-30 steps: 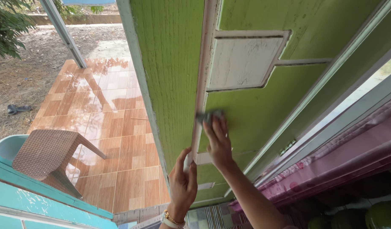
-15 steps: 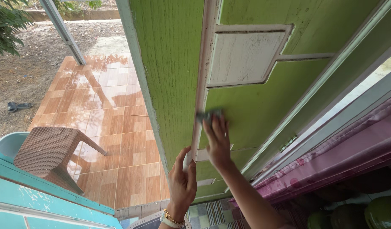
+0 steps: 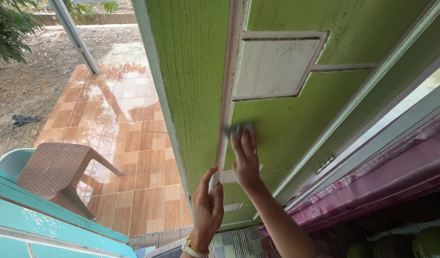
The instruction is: The person sprays a cleaning solution onto a green wooden door and wipes it with a cloth. They repeatedly spray and wipe different sections of the door surface, including around the handle and panels, to remove dirt and grime.
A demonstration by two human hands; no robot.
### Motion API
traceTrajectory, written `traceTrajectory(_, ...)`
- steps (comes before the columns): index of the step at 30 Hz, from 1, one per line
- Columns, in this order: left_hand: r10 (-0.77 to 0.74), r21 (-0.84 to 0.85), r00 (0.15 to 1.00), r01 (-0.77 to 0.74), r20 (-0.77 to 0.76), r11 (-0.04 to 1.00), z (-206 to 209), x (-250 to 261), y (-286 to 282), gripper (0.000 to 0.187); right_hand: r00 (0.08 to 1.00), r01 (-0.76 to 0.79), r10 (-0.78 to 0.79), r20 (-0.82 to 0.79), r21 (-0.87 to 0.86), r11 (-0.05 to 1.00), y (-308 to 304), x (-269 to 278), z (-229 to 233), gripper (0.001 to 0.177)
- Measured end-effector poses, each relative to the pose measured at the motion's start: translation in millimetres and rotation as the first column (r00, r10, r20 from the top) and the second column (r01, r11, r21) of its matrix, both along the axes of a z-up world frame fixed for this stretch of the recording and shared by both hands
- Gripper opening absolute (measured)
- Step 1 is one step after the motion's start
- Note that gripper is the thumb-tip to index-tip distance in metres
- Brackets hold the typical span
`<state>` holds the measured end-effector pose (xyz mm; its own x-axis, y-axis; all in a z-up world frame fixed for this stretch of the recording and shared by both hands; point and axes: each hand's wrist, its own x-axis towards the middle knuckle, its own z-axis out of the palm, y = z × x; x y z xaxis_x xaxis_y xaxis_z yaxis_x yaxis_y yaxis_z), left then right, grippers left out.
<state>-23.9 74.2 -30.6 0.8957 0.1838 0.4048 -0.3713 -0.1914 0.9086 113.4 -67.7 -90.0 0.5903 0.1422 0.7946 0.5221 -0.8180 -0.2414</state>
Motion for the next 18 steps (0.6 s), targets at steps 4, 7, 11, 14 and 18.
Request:
traceTrajectory(4,0.009,-0.019,1.0,-0.009,0.016,1.0,1,-1,3,0.04,0.988,0.109,-0.087,0.128,-0.179,0.978,-9,-20,-12,0.068)
traceTrajectory(7,-0.001,-0.003,1.0,0.001,0.025,1.0,7,0,1,0.04,0.999,0.043,-0.043,0.001,0.089,0.995,-8,-4,50,0.068)
traceTrajectory(11,-0.027,-0.003,1.0,0.027,-0.014,1.0,9,0,-3,0.042,0.975,0.099,-0.097,0.202,0.003,0.995,-10,9,88,0.076)
traceTrajectory(14,-0.02,-0.008,0.999,0.02,0.028,1.0,10,2,-3,0.041,0.99,0.036,-0.036,0.139,0.0,0.999,-5,5,33,0.076)
traceTrajectory(18,0.019,-0.005,1.0,-0.018,0.024,1.0,5,0,3,0.04,0.995,-0.032,0.031,-0.093,-0.002,0.999,-22,-16,-39,0.074)
